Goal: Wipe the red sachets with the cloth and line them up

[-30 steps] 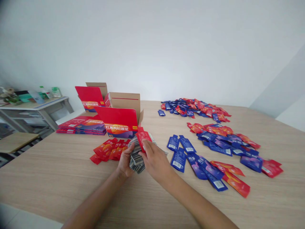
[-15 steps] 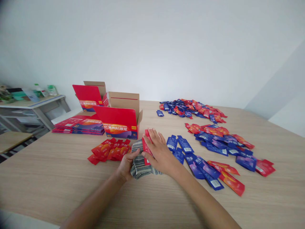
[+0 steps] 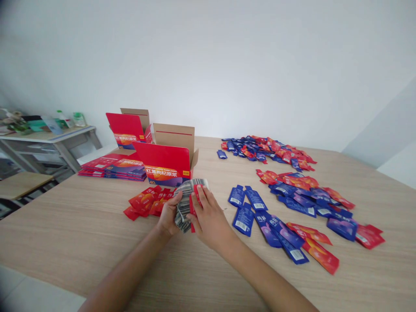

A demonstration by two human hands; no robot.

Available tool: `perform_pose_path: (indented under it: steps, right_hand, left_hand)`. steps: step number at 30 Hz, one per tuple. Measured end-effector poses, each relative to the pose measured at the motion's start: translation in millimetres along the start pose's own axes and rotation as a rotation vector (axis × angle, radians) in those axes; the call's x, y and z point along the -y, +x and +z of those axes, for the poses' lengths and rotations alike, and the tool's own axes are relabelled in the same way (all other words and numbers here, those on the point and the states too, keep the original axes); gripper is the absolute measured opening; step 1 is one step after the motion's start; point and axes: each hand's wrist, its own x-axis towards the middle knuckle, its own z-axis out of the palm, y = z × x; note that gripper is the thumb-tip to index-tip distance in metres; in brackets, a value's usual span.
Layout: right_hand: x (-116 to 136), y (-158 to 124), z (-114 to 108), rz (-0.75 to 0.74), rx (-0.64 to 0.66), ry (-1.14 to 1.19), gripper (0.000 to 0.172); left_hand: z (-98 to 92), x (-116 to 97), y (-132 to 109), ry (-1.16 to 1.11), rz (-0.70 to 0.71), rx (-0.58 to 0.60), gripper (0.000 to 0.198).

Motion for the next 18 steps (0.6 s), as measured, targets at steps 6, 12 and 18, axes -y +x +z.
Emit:
perform_pose_path:
  steps: [6, 12, 18]
  right_hand:
    - [4, -4, 16, 0.01, -0.165, 0.013, 0.047]
    - [-15, 3, 16, 0.107, -0.289, 0.07, 0.037]
    - [-28, 6, 12, 0.199, -0.371, 0.172, 0.032]
  left_hand:
    - [-0.9, 1, 1, -0.025, -0.003, 0.011, 0.039]
    - [-0.1, 17, 1, -0.02, -0.066, 0.008, 0.031]
    - [-2.6, 25, 3, 0.018, -0.086, 0.079, 0.031]
